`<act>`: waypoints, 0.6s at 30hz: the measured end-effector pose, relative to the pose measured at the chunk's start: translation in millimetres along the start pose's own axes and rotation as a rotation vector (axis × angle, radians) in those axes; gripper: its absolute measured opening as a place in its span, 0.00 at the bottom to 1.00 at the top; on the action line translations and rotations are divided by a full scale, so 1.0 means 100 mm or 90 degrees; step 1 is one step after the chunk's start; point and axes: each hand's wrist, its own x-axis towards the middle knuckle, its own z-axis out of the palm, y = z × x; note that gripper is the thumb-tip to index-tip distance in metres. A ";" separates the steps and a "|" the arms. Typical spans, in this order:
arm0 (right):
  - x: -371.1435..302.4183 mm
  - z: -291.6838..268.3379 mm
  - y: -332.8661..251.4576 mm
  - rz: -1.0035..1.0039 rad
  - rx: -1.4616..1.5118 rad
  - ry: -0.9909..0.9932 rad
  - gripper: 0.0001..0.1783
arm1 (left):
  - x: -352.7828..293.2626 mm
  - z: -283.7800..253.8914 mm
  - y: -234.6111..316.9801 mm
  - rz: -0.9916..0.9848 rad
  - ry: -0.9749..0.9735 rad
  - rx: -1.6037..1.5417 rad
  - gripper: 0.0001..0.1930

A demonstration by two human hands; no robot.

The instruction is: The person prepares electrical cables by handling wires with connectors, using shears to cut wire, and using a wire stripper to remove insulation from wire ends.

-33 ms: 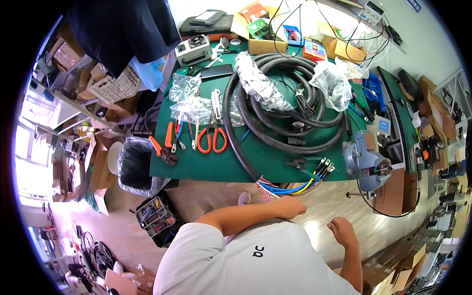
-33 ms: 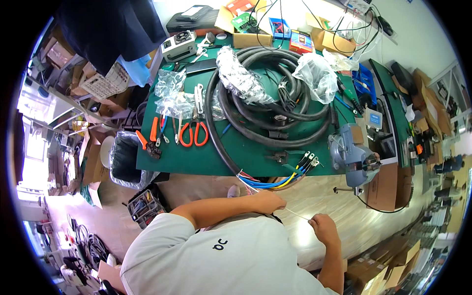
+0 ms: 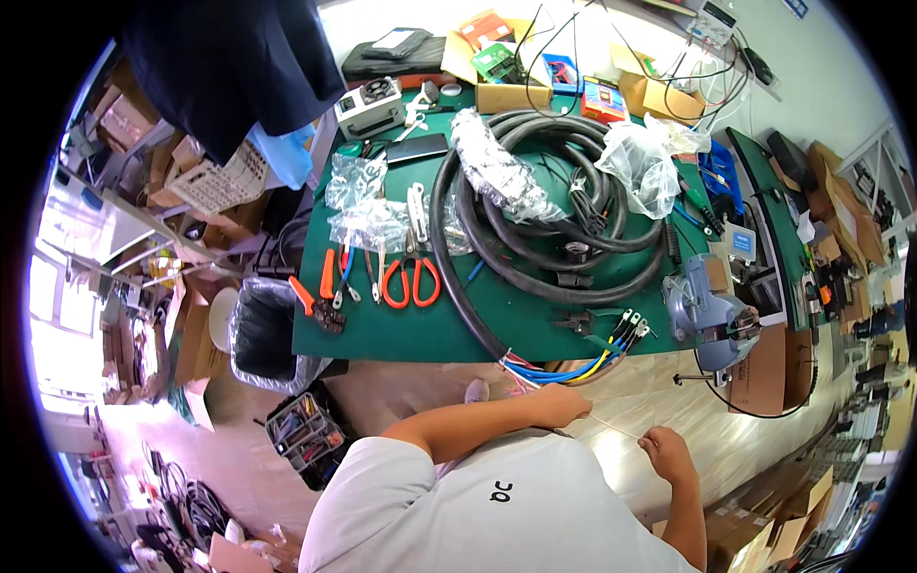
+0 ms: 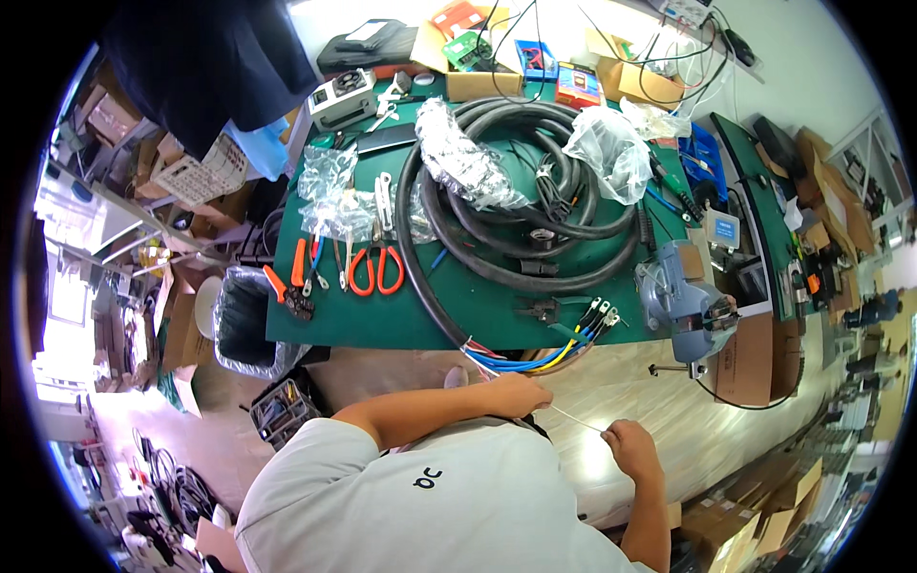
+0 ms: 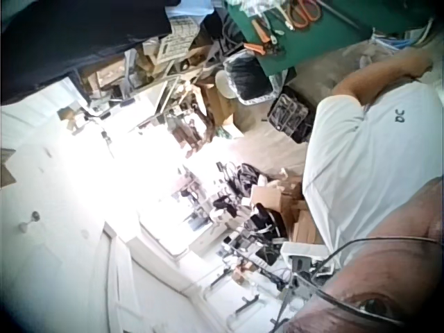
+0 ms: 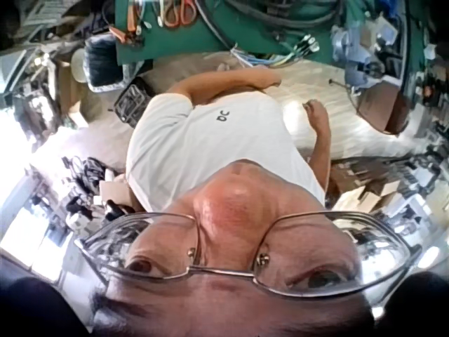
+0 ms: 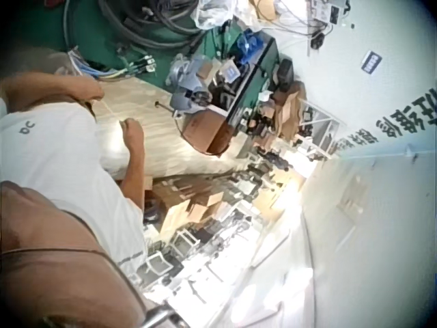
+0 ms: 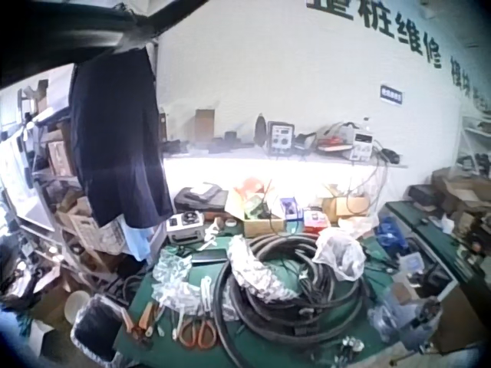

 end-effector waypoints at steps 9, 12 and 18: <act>-0.15 0.17 0.03 0.052 0.046 -0.005 0.13 | -0.05 0.12 -0.20 0.039 0.025 0.016 0.10; -0.23 0.22 0.02 0.047 0.038 0.013 0.14 | -0.02 -0.02 -0.13 0.022 -0.049 0.027 0.09; -0.36 0.25 -0.05 -0.010 -0.154 -0.029 0.14 | 0.05 0.07 -0.24 0.046 -0.063 0.076 0.09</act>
